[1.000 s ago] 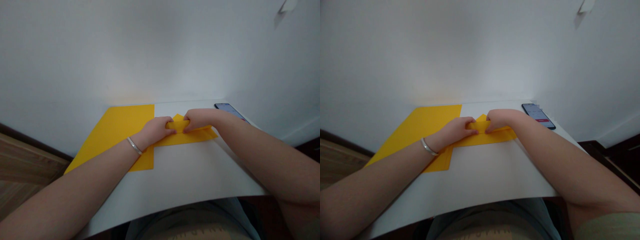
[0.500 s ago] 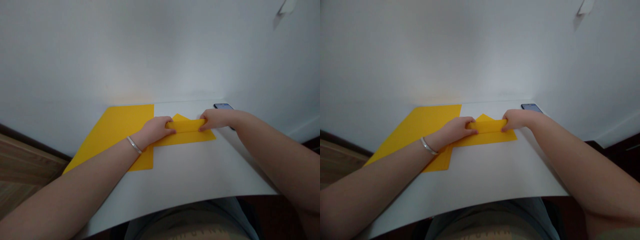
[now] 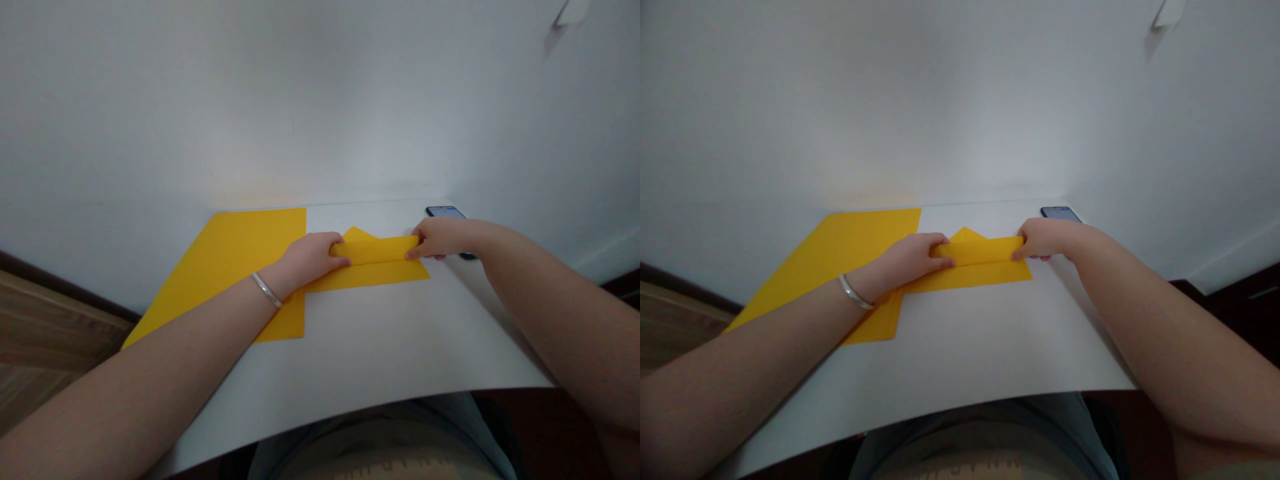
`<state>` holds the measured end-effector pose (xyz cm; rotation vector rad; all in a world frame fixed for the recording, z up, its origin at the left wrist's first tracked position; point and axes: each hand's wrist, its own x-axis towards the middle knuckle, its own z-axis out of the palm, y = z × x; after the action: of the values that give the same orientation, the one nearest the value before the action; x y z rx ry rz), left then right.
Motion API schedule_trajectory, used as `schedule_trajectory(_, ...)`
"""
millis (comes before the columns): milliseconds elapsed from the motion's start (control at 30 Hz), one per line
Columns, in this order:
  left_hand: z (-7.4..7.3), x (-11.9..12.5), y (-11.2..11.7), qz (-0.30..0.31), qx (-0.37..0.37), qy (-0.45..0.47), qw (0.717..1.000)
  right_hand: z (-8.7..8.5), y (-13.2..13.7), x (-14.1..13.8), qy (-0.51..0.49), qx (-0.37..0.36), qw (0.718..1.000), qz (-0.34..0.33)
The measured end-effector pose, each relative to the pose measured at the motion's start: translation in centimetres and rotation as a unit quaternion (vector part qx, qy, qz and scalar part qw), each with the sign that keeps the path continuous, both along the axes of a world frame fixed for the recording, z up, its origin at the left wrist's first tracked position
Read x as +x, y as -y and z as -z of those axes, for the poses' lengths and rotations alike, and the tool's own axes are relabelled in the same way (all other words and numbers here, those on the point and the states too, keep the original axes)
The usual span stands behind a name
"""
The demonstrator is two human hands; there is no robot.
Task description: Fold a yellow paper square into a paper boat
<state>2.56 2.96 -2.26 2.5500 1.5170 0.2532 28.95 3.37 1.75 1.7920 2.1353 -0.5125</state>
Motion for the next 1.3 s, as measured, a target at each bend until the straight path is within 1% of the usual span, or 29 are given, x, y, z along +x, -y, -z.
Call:
schedule_trajectory(200, -0.1, 0.0, 0.1, 0.007, -0.011, 0.004, 1.000, 0.4, -0.5, 0.5, 0.010, -0.004, 1.000, 0.025)
schedule_trajectory(300, 0.0, 0.1, 0.0, 0.004, -0.016, 0.007, 1.000, 0.7, -1.1, 1.2, 0.000, -0.016, 1.000, 0.022)
schedule_trajectory(467, 0.1, 0.1, 0.0, 0.005, -0.023, 0.015, 1.000, 0.8, -1.7, 1.9, -0.003, -0.056, 0.996, 0.070)
schedule_trajectory(567, 0.1, 0.1, -0.1, 0.002, -0.025, 0.010, 1.000, 0.7, -1.7, 2.3, -0.017, -0.061, 0.996, 0.069)
schedule_trajectory(633, 0.1, 0.1, -0.2, 0.004, -0.028, 0.005, 1.000, 0.4, -1.5, 2.3, -0.020, -0.037, 0.998, 0.050)
schedule_trajectory(667, 0.1, 0.1, -0.3, 0.006, -0.031, 0.003, 1.000, 0.1, -1.3, 2.3, -0.020, -0.012, 0.999, 0.037)
schedule_trajectory(733, 0.1, 0.0, -0.4, 0.011, -0.038, 0.003, 0.999, -0.4, -0.6, 1.7, -0.022, 0.060, 0.998, 0.015)
schedule_trajectory(800, 0.0, 0.0, -0.5, 0.013, -0.042, 0.006, 0.999, -1.0, 0.6, 0.6, -0.040, 0.151, 0.988, -0.005)
schedule_trajectory(833, 0.0, 0.0, -0.5, 0.015, -0.040, 0.007, 0.999, -1.2, 1.3, -0.1, -0.060, 0.172, 0.983, -0.020)
schedule_trajectory(867, -0.1, 0.1, -0.6, 0.018, -0.036, 0.008, 0.999, -1.3, 2.0, -0.9, -0.086, 0.181, 0.978, -0.054)
schedule_trajectory(900, -0.3, 0.1, -0.6, 0.020, -0.031, 0.009, 0.999, -1.3, 2.7, -1.7, -0.111, 0.187, 0.970, -0.111)
schedule_trajectory(967, -0.7, 0.1, -0.6, 0.024, -0.025, 0.009, 0.999, -0.9, 3.9, -3.1, -0.140, 0.197, 0.942, -0.235)
schedule_trajectory(1000, -0.9, 0.1, -0.6, 0.026, -0.023, 0.009, 0.999, -0.6, 4.4, -3.7, -0.137, 0.209, 0.928, -0.276)
schedule_trajectory(1033, -1.2, 0.2, -0.6, 0.028, -0.022, 0.010, 0.999, -0.2, 4.7, -4.2, -0.124, 0.221, 0.923, -0.290)
schedule_trajectory(1167, -1.8, 0.2, -0.1, 0.038, -0.006, 0.003, 0.999, 1.1, 5.3, -5.2, -0.108, 0.274, 0.915, -0.275)
schedule_trajectory(1300, -2.0, 0.3, 0.5, 0.040, 0.025, -0.011, 0.999, 1.6, 5.2, -5.4, -0.087, 0.297, 0.907, -0.285)
